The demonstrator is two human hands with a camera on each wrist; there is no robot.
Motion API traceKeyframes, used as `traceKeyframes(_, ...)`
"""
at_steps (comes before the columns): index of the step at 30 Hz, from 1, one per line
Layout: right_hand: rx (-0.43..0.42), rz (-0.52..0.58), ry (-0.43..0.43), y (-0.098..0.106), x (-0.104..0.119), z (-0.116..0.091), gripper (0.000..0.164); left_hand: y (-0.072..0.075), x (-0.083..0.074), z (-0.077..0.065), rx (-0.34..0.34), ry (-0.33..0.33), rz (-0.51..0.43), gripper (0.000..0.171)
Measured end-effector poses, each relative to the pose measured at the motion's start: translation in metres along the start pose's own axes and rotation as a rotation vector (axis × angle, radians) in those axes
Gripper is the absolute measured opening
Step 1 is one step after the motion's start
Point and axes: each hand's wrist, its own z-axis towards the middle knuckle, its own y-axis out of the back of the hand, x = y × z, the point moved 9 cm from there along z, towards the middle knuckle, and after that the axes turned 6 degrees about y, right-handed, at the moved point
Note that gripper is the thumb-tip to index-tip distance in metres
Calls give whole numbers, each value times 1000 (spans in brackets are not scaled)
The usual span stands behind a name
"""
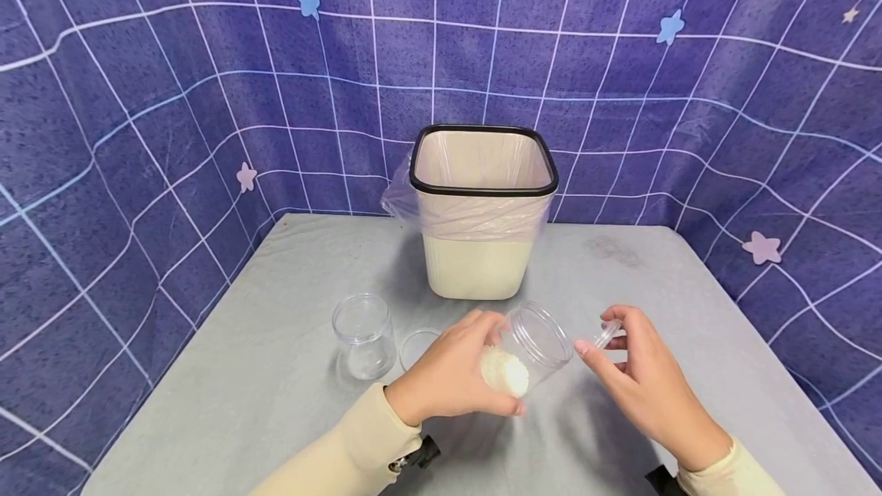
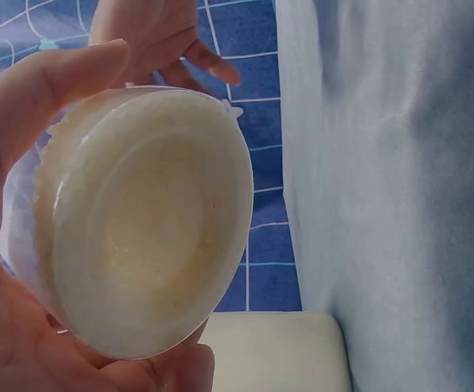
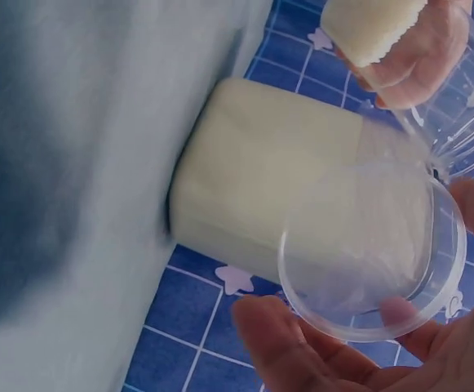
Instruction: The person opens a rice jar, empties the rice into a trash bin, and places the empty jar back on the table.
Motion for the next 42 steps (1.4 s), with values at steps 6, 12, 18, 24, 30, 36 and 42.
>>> traceKeyframes(6, -11, -105, 25, 2, -3, -3, 50, 3, 1, 0, -10, 16, -16, 84)
traceKeyframes(12, 50, -197, 76, -5, -5, -7, 55, 4, 3, 0, -16, 26, -12, 76)
traceKeyframes(18, 117, -248, 70, -10, -8, -8, 50, 6, 2, 1, -26, 33, -2, 74)
traceKeyframes(24, 199, -294, 55, -18, -9, -10, 48, 6, 5, -3, -24, 54, -2, 74)
traceKeyframes(30, 188, -349, 122, -17, -4, -8, 51, 7, 6, -3, -37, 33, 2, 76)
traceKeyframes(36, 163, -371, 164, -16, -5, -6, 55, 8, 5, -3, -32, 35, -17, 75)
traceKeyframes(42, 201, -371, 109, -23, -16, -8, 52, 8, 2, -3, -17, 41, -30, 77)
